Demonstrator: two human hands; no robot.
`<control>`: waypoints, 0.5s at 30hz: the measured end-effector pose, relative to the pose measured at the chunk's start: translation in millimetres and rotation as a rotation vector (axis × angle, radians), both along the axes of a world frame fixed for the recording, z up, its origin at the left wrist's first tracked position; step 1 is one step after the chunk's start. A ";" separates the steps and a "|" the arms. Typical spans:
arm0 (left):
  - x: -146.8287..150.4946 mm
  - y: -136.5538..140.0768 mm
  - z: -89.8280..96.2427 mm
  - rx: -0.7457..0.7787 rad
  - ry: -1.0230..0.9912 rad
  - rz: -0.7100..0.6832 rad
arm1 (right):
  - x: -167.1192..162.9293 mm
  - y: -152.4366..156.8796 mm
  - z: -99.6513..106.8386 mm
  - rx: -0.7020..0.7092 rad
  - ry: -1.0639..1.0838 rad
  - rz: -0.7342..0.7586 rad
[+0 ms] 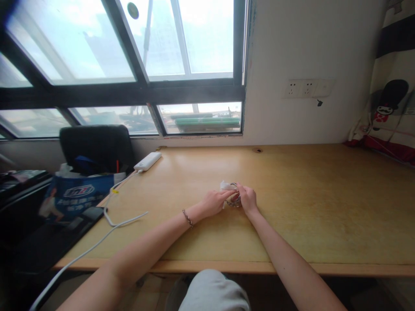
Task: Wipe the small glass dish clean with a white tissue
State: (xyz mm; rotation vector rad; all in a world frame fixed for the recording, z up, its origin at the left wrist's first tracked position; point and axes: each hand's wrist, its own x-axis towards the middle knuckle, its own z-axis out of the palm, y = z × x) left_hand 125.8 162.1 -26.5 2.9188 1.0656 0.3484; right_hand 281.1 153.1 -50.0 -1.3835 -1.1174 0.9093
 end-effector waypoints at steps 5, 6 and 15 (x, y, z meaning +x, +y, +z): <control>0.7 -0.2 3.2 -0.029 -0.002 0.001 | 0.5 -0.7 0.1 0.004 -0.026 0.030; 0.6 -0.3 4.2 -0.036 0.002 -0.006 | 0.5 -0.9 0.5 0.003 -0.025 0.029; -0.8 -0.5 2.4 -0.156 -0.039 -0.146 | 5.5 5.2 -5.6 0.025 -0.073 -0.118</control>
